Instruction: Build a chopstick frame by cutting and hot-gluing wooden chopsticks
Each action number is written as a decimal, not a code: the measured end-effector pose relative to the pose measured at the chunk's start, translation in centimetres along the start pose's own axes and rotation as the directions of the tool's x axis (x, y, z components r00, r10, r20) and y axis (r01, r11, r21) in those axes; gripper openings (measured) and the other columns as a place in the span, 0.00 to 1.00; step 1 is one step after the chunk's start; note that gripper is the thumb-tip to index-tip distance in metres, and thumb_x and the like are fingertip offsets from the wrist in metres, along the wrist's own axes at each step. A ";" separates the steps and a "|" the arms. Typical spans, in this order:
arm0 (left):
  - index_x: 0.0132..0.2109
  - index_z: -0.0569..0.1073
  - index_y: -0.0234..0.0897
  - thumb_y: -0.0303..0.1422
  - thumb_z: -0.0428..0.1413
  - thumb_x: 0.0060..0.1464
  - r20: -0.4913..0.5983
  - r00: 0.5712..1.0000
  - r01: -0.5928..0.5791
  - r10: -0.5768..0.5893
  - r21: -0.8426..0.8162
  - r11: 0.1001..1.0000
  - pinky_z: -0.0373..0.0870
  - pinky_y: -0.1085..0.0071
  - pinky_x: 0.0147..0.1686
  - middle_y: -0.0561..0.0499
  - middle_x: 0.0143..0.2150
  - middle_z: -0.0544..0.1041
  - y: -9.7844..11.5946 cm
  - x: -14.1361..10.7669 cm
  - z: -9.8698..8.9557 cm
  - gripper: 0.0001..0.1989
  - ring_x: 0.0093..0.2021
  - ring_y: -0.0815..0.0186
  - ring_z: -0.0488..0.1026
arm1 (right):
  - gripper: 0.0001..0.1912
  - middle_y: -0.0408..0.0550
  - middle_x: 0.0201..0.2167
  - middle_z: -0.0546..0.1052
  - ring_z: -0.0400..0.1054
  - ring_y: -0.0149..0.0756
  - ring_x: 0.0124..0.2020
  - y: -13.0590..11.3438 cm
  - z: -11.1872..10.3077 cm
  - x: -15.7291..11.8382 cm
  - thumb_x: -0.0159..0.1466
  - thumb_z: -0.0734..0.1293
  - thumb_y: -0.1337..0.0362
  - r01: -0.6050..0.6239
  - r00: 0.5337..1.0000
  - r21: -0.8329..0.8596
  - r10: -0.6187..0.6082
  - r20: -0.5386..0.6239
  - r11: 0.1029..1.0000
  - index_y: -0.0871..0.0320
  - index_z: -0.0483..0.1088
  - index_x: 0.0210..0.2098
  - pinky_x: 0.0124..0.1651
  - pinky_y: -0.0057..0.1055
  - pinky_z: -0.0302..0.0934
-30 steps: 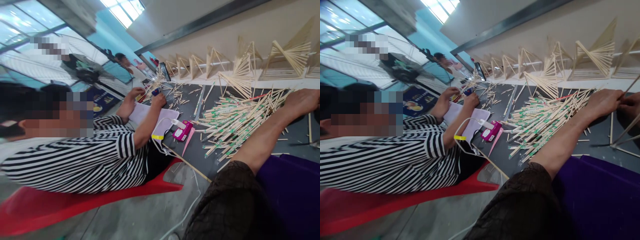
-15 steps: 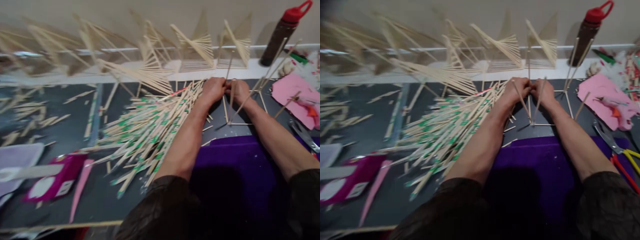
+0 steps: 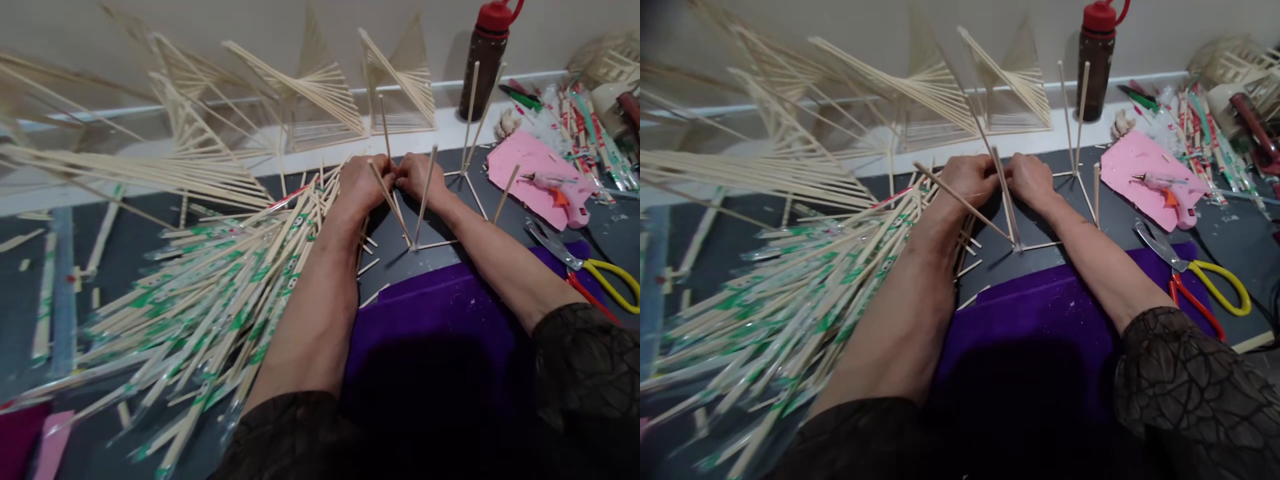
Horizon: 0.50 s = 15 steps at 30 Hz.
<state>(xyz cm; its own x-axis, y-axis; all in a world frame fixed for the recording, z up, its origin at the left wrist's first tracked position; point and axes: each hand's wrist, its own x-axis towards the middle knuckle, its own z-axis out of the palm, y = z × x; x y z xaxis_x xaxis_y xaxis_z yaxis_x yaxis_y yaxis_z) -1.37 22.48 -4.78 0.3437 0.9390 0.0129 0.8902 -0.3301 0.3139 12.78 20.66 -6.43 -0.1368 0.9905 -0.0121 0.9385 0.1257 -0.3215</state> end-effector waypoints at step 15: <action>0.46 0.80 0.41 0.39 0.49 0.59 0.015 1.000 -0.003 0.004 -0.060 0.998 0.70 0.60 0.52 0.45 0.51 0.82 0.0 -0.4 -1.0 0.17 0.52 0.52 0.76 | 0.19 0.55 0.56 0.78 0.68 0.48 0.57 -0.6 -0.2 -0.8 0.69 0.60 0.67 -0.020 0.999 0.052 0.022 -0.049 0.998 0.59 0.76 0.54 0.56 0.42 0.64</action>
<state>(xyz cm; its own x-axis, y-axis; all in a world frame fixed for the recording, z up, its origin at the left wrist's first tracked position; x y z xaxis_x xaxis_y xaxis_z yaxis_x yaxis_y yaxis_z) -1.78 22.22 -3.87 0.3515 0.9362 0.0000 0.8697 -0.3265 0.3701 12.35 19.79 -6.07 -0.1000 0.9946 0.0275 0.9233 0.1031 -0.3699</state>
